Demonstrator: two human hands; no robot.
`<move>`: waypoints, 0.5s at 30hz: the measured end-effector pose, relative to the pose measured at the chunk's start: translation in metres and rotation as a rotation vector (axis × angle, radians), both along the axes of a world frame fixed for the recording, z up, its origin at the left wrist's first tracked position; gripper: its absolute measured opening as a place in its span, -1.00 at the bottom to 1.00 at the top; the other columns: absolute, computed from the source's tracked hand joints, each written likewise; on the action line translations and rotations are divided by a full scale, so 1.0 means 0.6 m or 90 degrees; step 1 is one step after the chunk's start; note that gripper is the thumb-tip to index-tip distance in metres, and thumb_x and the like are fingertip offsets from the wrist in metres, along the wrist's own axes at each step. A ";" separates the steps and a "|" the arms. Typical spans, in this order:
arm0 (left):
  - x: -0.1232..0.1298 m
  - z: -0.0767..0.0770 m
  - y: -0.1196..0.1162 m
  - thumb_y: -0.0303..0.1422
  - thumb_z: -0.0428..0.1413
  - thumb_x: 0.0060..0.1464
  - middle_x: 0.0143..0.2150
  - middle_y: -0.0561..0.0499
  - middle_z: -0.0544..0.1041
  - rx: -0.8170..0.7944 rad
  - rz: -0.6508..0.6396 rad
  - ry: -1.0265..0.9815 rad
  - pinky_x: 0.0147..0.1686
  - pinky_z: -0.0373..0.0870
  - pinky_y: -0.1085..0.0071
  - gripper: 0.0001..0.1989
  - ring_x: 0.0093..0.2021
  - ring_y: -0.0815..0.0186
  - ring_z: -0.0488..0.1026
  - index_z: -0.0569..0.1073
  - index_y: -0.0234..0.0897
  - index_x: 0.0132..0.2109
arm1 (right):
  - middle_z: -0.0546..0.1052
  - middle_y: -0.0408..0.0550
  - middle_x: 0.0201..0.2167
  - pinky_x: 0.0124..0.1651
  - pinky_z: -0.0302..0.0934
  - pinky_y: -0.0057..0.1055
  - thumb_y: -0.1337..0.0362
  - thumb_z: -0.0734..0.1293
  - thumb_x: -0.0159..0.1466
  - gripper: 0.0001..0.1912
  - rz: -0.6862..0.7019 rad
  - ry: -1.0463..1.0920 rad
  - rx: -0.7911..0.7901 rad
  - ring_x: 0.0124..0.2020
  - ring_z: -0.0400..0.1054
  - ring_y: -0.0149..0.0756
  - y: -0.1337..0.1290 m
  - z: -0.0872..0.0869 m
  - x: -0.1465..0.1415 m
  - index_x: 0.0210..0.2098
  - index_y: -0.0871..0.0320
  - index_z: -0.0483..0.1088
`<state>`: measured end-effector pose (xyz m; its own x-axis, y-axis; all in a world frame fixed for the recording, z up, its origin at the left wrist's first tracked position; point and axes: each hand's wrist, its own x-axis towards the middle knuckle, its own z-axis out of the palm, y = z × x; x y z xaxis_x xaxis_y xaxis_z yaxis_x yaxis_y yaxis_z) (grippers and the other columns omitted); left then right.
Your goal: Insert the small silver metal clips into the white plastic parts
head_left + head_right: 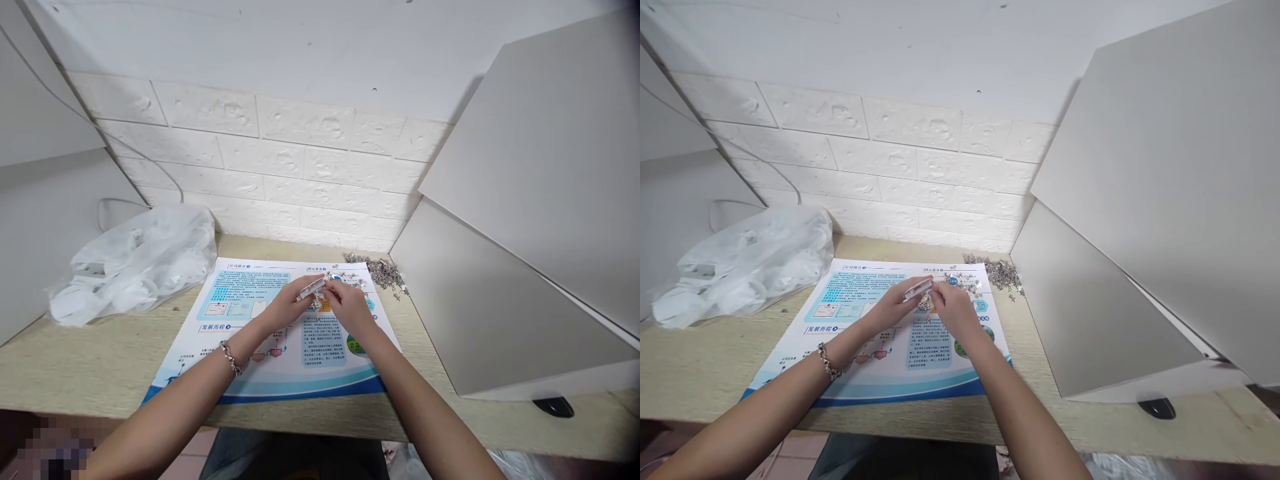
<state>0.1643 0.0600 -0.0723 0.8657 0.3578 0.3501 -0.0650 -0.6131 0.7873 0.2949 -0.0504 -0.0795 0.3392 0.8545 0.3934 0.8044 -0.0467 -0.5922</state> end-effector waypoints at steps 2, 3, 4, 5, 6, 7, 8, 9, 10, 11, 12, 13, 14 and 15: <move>0.000 0.000 0.000 -0.47 -0.08 0.07 0.05 -0.05 0.39 -0.010 -0.004 0.014 -0.03 0.30 0.24 -0.58 -0.01 0.26 0.34 0.29 -0.18 0.10 | 0.38 -0.16 -0.57 -0.48 0.00 -0.50 0.26 0.15 0.23 -0.82 -0.001 0.003 -0.004 -0.56 0.20 -0.41 0.000 -0.002 0.001 -0.36 0.12 0.36; 0.000 0.000 0.000 -0.47 -0.08 0.07 0.06 -0.05 0.39 -0.014 -0.007 0.017 -0.03 0.30 0.24 -0.58 -0.01 0.26 0.34 0.29 -0.18 0.10 | 0.38 -0.16 -0.57 -0.48 0.00 -0.50 0.26 0.15 0.23 -0.83 -0.002 0.005 -0.003 -0.56 0.20 -0.41 0.000 -0.003 0.001 -0.36 0.12 0.36; 0.000 0.000 0.000 -0.46 -0.09 0.07 0.06 -0.04 0.39 -0.017 -0.009 0.019 -0.03 0.30 0.24 -0.58 -0.01 0.26 0.34 0.29 -0.17 0.10 | 0.38 -0.17 -0.57 -0.48 0.00 -0.50 0.26 0.16 0.23 -0.83 -0.002 0.007 -0.002 -0.56 0.20 -0.41 0.000 -0.003 0.002 -0.37 0.12 0.36; 0.000 -0.001 0.000 -0.46 -0.09 0.07 0.06 -0.04 0.38 -0.019 -0.010 0.018 -0.03 0.30 0.24 -0.58 -0.01 0.26 0.34 0.29 -0.17 0.10 | 0.38 -0.17 -0.57 -0.48 0.00 -0.50 0.26 0.16 0.22 -0.83 -0.002 0.009 -0.002 -0.56 0.20 -0.41 0.000 -0.004 0.002 -0.37 0.12 0.36; 0.000 -0.001 0.000 -0.46 -0.09 0.07 0.07 -0.04 0.38 -0.023 -0.010 0.016 -0.02 0.29 0.23 -0.58 0.00 0.25 0.34 0.28 -0.16 0.10 | 0.38 -0.16 -0.58 -0.48 0.00 -0.50 0.25 0.16 0.22 -0.83 -0.004 0.011 -0.002 -0.57 0.19 -0.41 0.000 -0.004 0.002 -0.37 0.13 0.36; 0.001 -0.002 0.000 -0.45 -0.09 0.08 0.08 -0.03 0.37 -0.027 -0.011 0.014 -0.01 0.28 0.22 -0.58 0.01 0.25 0.33 0.28 -0.15 0.11 | 0.37 -0.17 -0.59 -0.48 0.00 -0.50 0.25 0.16 0.22 -0.83 -0.005 0.013 -0.003 -0.57 0.19 -0.41 0.000 -0.004 0.003 -0.37 0.13 0.36; 0.001 -0.003 0.000 -0.45 -0.09 0.08 0.08 -0.03 0.37 -0.031 -0.013 0.013 0.00 0.27 0.22 -0.57 0.03 0.24 0.32 0.27 -0.15 0.11 | 0.37 -0.17 -0.59 -0.49 -0.01 -0.50 0.25 0.16 0.22 -0.83 -0.006 0.015 -0.004 -0.58 0.19 -0.41 0.000 -0.004 0.003 -0.37 0.13 0.36; 0.001 -0.005 0.000 -0.45 -0.10 0.08 0.09 -0.03 0.36 -0.037 -0.016 0.012 0.01 0.27 0.22 -0.57 0.04 0.24 0.31 0.26 -0.15 0.12 | 0.36 -0.17 -0.60 -0.49 -0.01 -0.50 0.25 0.15 0.22 -0.82 -0.005 0.018 -0.005 -0.58 0.18 -0.40 0.000 -0.003 0.003 -0.37 0.13 0.36; 0.002 -0.007 0.000 -0.45 -0.10 0.09 0.09 -0.03 0.36 -0.044 -0.020 0.012 0.01 0.26 0.21 -0.57 0.05 0.24 0.30 0.26 -0.15 0.12 | 0.36 -0.16 -0.60 -0.49 -0.01 -0.50 0.25 0.15 0.22 -0.82 -0.002 0.022 -0.005 -0.58 0.18 -0.40 0.000 -0.003 0.003 -0.36 0.12 0.36; 0.002 -0.010 0.001 -0.45 -0.10 0.09 0.09 -0.03 0.36 -0.049 -0.024 0.010 0.02 0.25 0.22 -0.57 0.05 0.24 0.29 0.26 -0.15 0.12 | 0.36 -0.16 -0.60 -0.49 -0.01 -0.49 0.25 0.14 0.23 -0.82 0.001 0.027 -0.006 -0.58 0.18 -0.40 -0.001 -0.002 0.002 -0.36 0.12 0.36; 0.003 -0.012 0.002 -0.45 -0.10 0.09 0.09 -0.03 0.36 -0.055 -0.027 0.007 0.03 0.24 0.22 -0.57 0.06 0.25 0.29 0.26 -0.14 0.12 | 0.36 -0.17 -0.60 -0.49 -0.02 -0.49 0.25 0.14 0.23 -0.81 0.004 0.030 -0.007 -0.58 0.18 -0.40 -0.001 -0.002 0.002 -0.36 0.12 0.36; 0.003 -0.014 0.002 -0.46 -0.10 0.09 0.08 -0.02 0.36 -0.059 -0.030 0.004 0.04 0.23 0.22 -0.57 0.06 0.25 0.28 0.26 -0.14 0.12 | 0.35 -0.17 -0.60 -0.50 -0.02 -0.49 0.25 0.13 0.23 -0.81 0.006 0.032 -0.008 -0.59 0.17 -0.40 -0.002 -0.001 0.002 -0.36 0.12 0.35; 0.003 -0.015 0.003 -0.46 -0.10 0.09 0.08 -0.02 0.36 -0.062 -0.032 0.001 0.05 0.22 0.23 -0.57 0.06 0.26 0.28 0.26 -0.14 0.12 | 0.35 -0.17 -0.61 -0.50 -0.03 -0.49 0.25 0.13 0.23 -0.81 0.007 0.032 -0.009 -0.59 0.17 -0.40 -0.002 0.000 0.002 -0.36 0.12 0.35; 0.003 -0.016 0.004 -0.46 -0.10 0.09 0.08 -0.02 0.36 -0.064 -0.034 -0.002 0.05 0.21 0.23 -0.57 0.07 0.26 0.28 0.26 -0.14 0.12 | 0.34 -0.18 -0.61 -0.50 -0.03 -0.49 0.24 0.14 0.23 -0.81 0.006 0.030 -0.010 -0.59 0.16 -0.40 -0.003 0.001 0.002 -0.36 0.12 0.35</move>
<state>0.1663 0.0622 -0.0816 0.8835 0.3442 0.3177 -0.0983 -0.5269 0.8442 0.2961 -0.0521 -0.0791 0.3492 0.8639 0.3629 0.7757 -0.0493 -0.6291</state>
